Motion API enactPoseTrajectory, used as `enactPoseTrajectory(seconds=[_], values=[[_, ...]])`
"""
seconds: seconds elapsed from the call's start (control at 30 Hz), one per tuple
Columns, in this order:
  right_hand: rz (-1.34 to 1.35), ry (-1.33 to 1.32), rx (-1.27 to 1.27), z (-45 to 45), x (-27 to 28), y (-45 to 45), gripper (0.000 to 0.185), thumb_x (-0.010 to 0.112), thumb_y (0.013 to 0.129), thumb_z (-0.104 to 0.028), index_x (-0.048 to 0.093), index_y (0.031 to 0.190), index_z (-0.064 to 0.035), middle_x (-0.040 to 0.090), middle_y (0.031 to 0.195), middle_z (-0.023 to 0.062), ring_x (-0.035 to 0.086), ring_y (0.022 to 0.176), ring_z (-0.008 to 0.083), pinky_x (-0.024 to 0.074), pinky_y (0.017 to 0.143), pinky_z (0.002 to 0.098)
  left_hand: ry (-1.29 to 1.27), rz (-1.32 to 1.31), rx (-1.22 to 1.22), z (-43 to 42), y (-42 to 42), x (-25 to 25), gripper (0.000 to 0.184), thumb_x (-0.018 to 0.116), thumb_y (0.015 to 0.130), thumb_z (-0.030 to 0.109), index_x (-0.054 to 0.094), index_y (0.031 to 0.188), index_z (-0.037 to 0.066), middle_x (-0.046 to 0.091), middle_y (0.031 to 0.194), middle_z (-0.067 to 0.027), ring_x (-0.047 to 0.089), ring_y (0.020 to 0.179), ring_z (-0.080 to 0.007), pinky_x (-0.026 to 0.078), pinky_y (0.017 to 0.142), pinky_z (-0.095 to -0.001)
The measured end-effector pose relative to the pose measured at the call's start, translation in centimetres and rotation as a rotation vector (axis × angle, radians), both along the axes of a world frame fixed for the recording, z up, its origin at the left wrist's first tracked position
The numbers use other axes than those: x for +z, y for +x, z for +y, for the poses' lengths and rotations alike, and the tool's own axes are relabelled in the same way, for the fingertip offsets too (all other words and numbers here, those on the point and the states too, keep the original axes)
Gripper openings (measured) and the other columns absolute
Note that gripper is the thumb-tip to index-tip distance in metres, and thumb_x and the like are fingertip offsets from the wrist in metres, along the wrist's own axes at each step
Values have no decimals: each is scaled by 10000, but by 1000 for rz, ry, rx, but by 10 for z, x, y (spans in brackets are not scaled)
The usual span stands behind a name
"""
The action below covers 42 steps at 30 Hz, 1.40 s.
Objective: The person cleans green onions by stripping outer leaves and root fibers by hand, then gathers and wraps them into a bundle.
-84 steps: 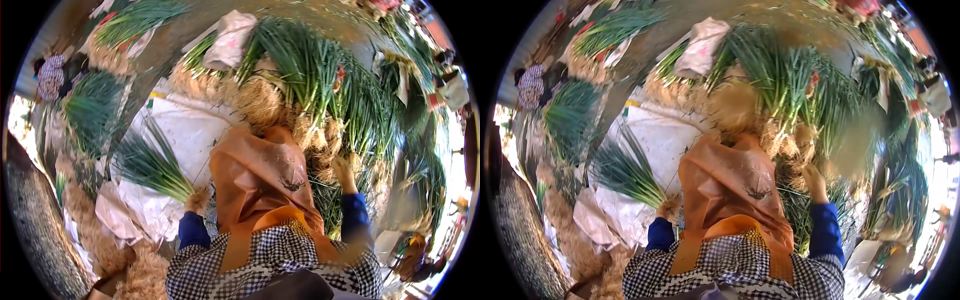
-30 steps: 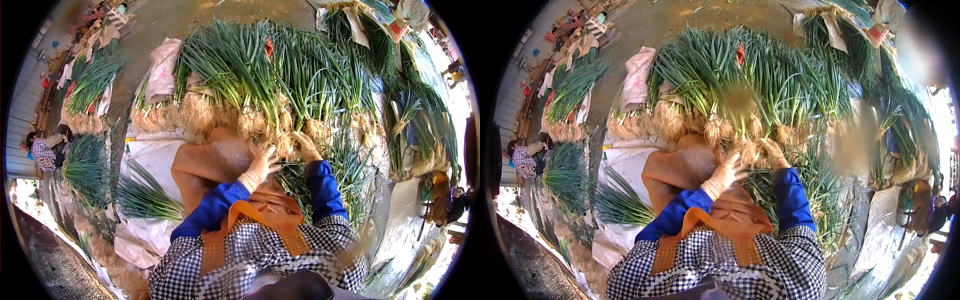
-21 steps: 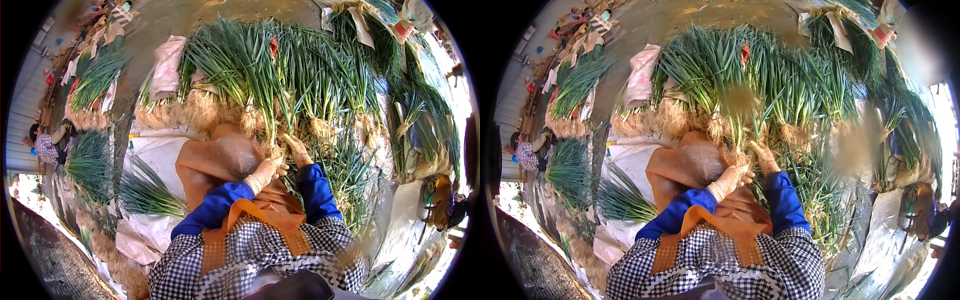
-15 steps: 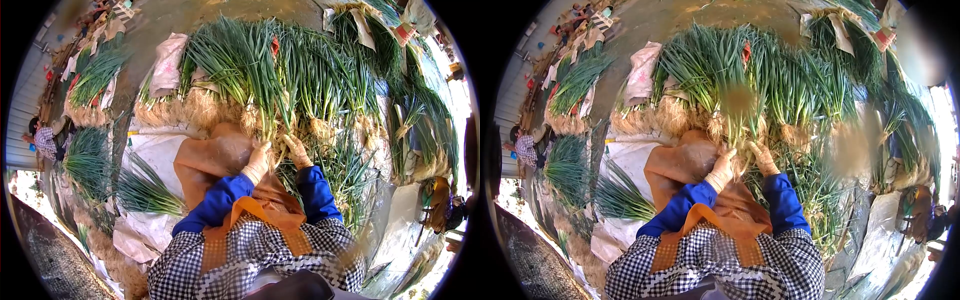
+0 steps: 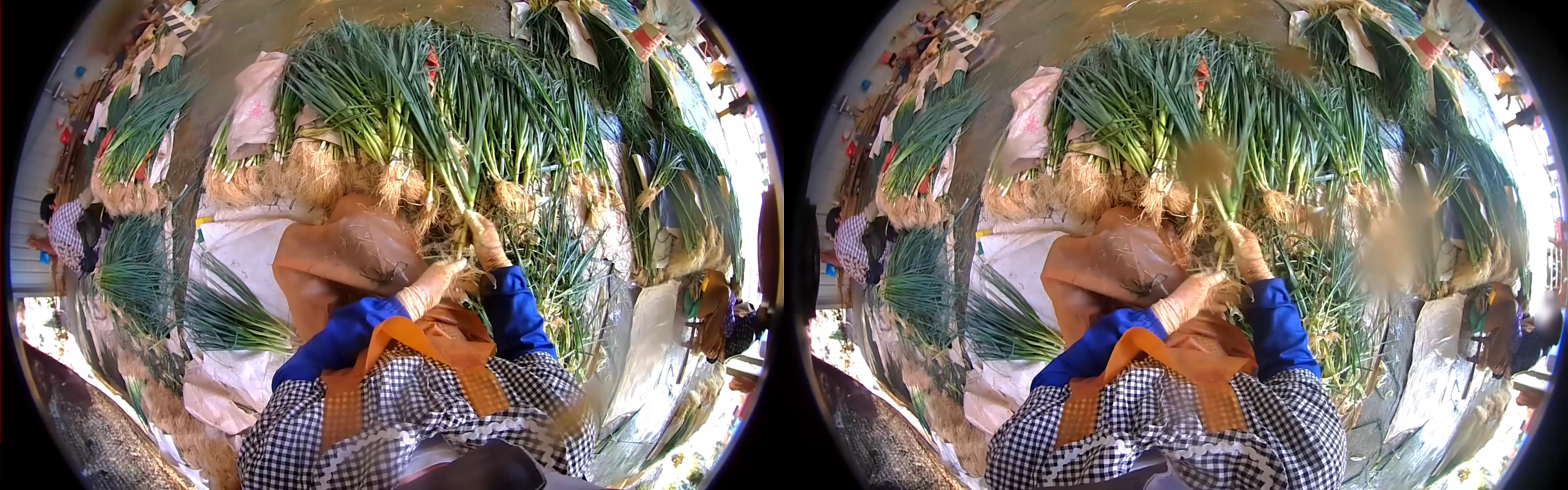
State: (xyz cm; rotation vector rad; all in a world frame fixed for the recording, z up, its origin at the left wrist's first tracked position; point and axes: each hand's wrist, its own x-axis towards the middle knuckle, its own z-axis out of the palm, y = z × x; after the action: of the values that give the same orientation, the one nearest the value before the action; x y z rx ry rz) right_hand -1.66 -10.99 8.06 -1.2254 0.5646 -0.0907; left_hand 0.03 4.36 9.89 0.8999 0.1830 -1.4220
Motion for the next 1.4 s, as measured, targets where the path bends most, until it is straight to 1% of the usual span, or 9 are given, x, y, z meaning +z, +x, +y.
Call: enactPoseTrajectory(seconds=[0.1, 0.27, 0.4, 0.53, 0.6, 0.97, 1.17, 1.37, 1.4], values=[[255, -1598, 66, 13, -31, -2, 211, 551, 858, -298, 606, 820, -98, 607, 641, 30, 581, 538, 168, 467, 488, 282, 109, 142, -27, 5, -1, -14, 280, 410, 933, 305, 530, 1003, 62, 480, 667, 9, 393, 520, -92, 307, 420, -196], [83, -1594, 347, 24, 17, -43, 190, 560, 828, -230, 615, 691, -111, 602, 629, 63, 577, 495, 204, 452, 441, 299, 171, 256, 187, 2, 4, -24, 208, 401, 924, 300, 504, 871, 127, 342, 584, 62, 309, 470, -76, 255, 384, -214], [-177, -70, -376, -24, 28, -129, 331, 493, 868, -351, 600, 682, -98, 579, 611, 25, 556, 521, 167, 466, 525, 315, 95, 344, 212, 6, 8, -43, 197, 425, 919, 273, 532, 951, 111, 374, 587, 45, 340, 463, -79, 260, 375, -217], [932, -1373, 146, -153, -46, -243, 445, 490, 827, -490, 630, 910, -75, 642, 957, 122, 614, 893, 268, 477, 759, 391, -67, 299, 90, 9, 14, -31, 299, 439, 912, 245, 508, 1135, 59, 506, 686, 5, 459, 534, -91, 377, 424, -217], [1192, -1257, 607, -107, 6, -189, 483, 441, 849, -489, 628, 1009, -74, 634, 973, 158, 594, 945, 324, 454, 826, 410, -120, 270, 35, 13, 23, -2, 388, 504, 873, 184, 458, 1233, 45, 575, 852, -40, 542, 641, -108, 473, 540, -211], [288, -1292, 530, -55, -79, 80, 452, 477, 827, -472, 656, 915, -66, 652, 895, 126, 622, 831, 267, 477, 737, 361, -294, 56, 373, 41, 58, -21, 120, 528, 885, 213, 534, 958, 117, 462, 680, 31, 486, 606, -116, 426, 562, -227], [42, 135, 303, -3, 8, 15, 302, 483, 912, -289, 591, 1036, -36, 601, 752, 50, 559, 668, 114, 461, 594, 234, -155, 232, 202, 7, -2, -3, 212, 601, 838, 178, 572, 1009, 56, 612, 874, -53, 594, 764, -178, 502, 665, -309], [321, -338, 229, -5, 1, 54, 265, 538, 882, -301, 617, 1009, -82, 607, 701, 39, 551, 614, 115, 448, 570, 292, -21, 90, 351, 11, -3, -24, 151, 566, 834, 97, 538, 982, 81, 554, 716, -20, 479, 546, -94, 333, 411, -206], [288, -947, 299, -10, -11, 64, 247, 552, 869, -330, 639, 900, -101, 565, 594, 29, 532, 535, 121, 448, 523, 282, 39, 64, 368, 11, -3, -27, 150, 563, 829, 88, 529, 975, 92, 525, 681, -9, 440, 511, -89, 313, 399, -206]])
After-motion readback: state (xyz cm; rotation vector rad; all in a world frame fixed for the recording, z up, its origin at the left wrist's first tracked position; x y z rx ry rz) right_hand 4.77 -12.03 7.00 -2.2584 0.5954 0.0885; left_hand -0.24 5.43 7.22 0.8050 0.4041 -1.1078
